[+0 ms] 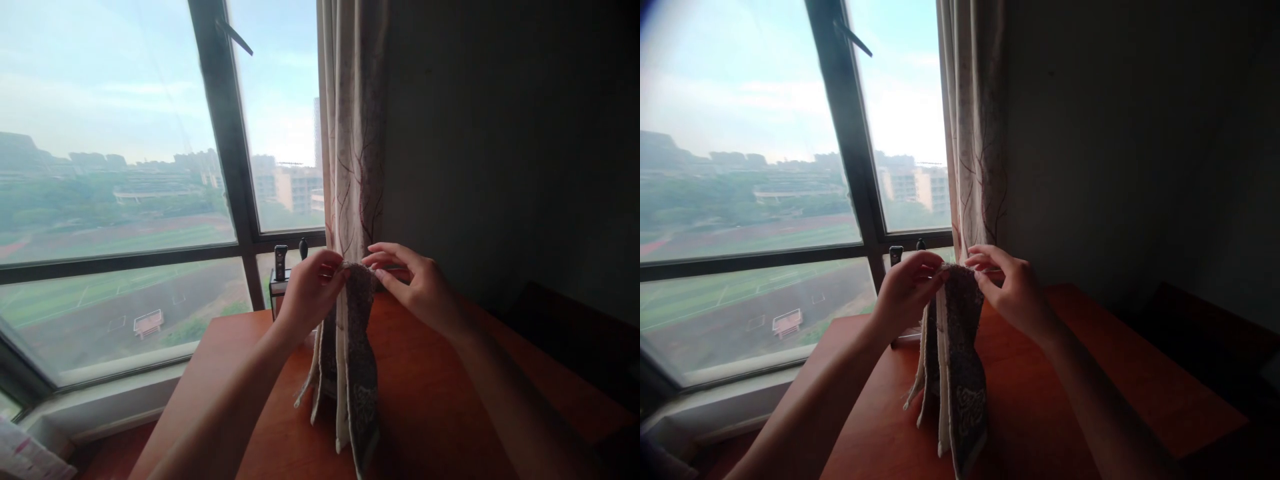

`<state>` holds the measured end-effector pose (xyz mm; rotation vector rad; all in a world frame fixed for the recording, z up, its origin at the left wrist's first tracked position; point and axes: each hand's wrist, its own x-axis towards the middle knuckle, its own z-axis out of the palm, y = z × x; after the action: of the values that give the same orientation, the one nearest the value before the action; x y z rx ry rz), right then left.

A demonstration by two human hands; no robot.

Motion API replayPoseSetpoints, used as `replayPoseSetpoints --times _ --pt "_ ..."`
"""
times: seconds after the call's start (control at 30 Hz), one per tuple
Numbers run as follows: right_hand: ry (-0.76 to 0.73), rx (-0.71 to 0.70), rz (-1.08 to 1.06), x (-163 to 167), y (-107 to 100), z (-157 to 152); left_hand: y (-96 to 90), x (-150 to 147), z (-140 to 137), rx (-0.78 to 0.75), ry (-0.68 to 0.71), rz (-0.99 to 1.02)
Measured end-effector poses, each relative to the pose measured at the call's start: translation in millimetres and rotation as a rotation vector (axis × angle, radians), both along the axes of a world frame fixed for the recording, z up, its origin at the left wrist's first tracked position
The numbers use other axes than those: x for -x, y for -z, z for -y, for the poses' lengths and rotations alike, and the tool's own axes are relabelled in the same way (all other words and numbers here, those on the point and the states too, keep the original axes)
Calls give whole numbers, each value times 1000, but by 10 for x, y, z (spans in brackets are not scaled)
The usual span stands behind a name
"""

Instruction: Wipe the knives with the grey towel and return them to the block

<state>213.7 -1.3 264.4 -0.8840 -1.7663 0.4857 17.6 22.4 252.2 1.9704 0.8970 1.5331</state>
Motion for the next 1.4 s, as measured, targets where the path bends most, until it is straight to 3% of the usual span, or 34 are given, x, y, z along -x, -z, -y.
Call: replayPoseSetpoints --times 0.1,0.2,0.27,0.37,0.47,0.67,0.9,1.1,1.2,1.3,1.4 --pt "-39 45 -19 -146 200 -222 -52 84 -18 -11 11 15" --pt "-229 359 -135 -201 451 -425 -108 150 -19 -11 12 6" --pt "-285 459 -200 -191 552 -490 -132 196 -24 -10 2 9" --pt "-193 387 -297 -172 527 -468 -142 286 -48 -15 -44 36" --pt "-62 230 -359 -171 353 -360 -125 375 -84 -27 -110 66" --pt "74 68 -256 -160 58 -173 -25 399 -147 -28 -160 90" --pt "179 60 -223 -268 -55 49 2 316 -32 68 -16 154" --pt "112 169 -320 -391 -121 130 -122 250 133 185 75 247" --pt "23 344 -338 -411 44 -73 57 232 -45 278 96 241" --pt "12 425 -314 -397 400 -355 453 247 -316 367 73 182" --pt "52 428 -249 -377 790 -565 867 279 -487 339 -25 84"
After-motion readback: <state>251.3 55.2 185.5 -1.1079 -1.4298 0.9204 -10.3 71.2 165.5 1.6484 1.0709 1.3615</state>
